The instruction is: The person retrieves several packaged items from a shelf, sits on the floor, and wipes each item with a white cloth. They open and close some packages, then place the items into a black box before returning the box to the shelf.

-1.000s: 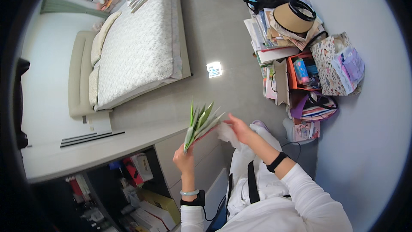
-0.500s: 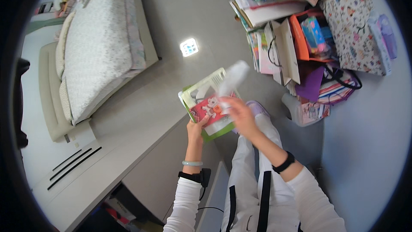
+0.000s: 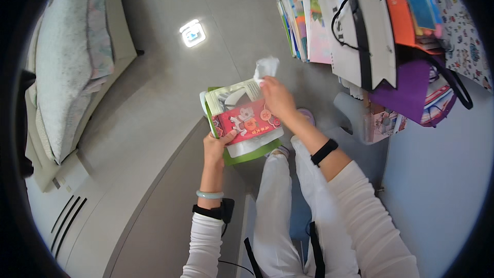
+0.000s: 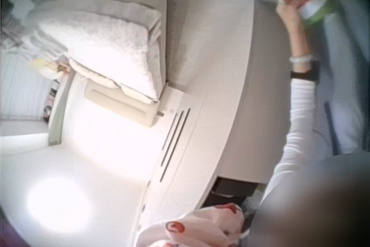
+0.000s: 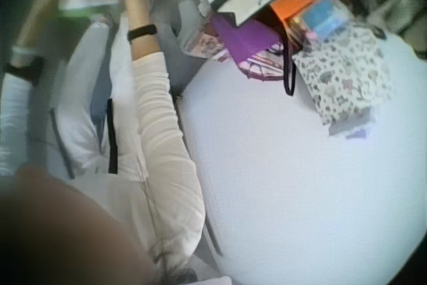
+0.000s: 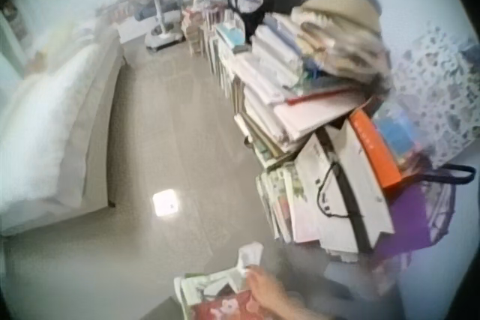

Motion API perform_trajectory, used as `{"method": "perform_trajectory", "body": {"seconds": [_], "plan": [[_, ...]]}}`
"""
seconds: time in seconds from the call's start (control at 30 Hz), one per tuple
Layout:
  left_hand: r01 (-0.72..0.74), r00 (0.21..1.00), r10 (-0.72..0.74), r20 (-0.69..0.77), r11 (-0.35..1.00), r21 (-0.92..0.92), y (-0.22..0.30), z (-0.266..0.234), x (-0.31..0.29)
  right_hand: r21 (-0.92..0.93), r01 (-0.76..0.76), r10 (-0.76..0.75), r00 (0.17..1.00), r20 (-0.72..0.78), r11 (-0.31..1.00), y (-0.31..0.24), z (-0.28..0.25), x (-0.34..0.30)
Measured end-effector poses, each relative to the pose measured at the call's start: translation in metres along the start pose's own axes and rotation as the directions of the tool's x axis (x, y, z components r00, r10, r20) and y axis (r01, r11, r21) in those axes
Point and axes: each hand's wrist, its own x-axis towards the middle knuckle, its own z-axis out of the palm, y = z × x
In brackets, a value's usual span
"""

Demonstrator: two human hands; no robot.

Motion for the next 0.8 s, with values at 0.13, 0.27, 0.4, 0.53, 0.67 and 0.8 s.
{"method": "perform_trajectory", "body": {"seconds": [0.13,0.27,0.4,0.53,0.67,0.8], "plan": [[0.06,0.981,-0.082,0.174,0.99,0.129,-0.042,-0.025,0.097,0.045,-0.162,0.164,0.984,-0.067,0.986,0.123,0.012,0.036],[0.077,0.934,-0.19,0.302,0.934,0.349,-0.064,-0.029,0.195,0.083,-0.117,0.126,0.985,-0.115,0.99,0.219,0.023,0.059],[-0.006,0.881,-0.216,0.421,0.884,0.467,-0.067,-0.009,0.268,0.12,-0.09,0.098,0.993,-0.068,0.989,0.268,0.025,0.087],[-0.152,0.797,-0.18,0.577,0.864,0.48,-0.057,0.012,0.321,0.206,-0.213,0.18,0.97,0.165,0.955,0.271,0.021,0.116],[-0.366,0.768,-0.075,0.636,0.763,0.532,-0.028,0.026,0.355,0.525,-0.205,0.07,0.961,0.266,0.826,0.249,0.039,0.129],[-0.549,0.835,0.146,0.53,0.265,0.793,-0.013,0.038,0.378,-0.299,0.023,0.052,0.969,0.24,0.954,0.236,0.06,0.149]]}}
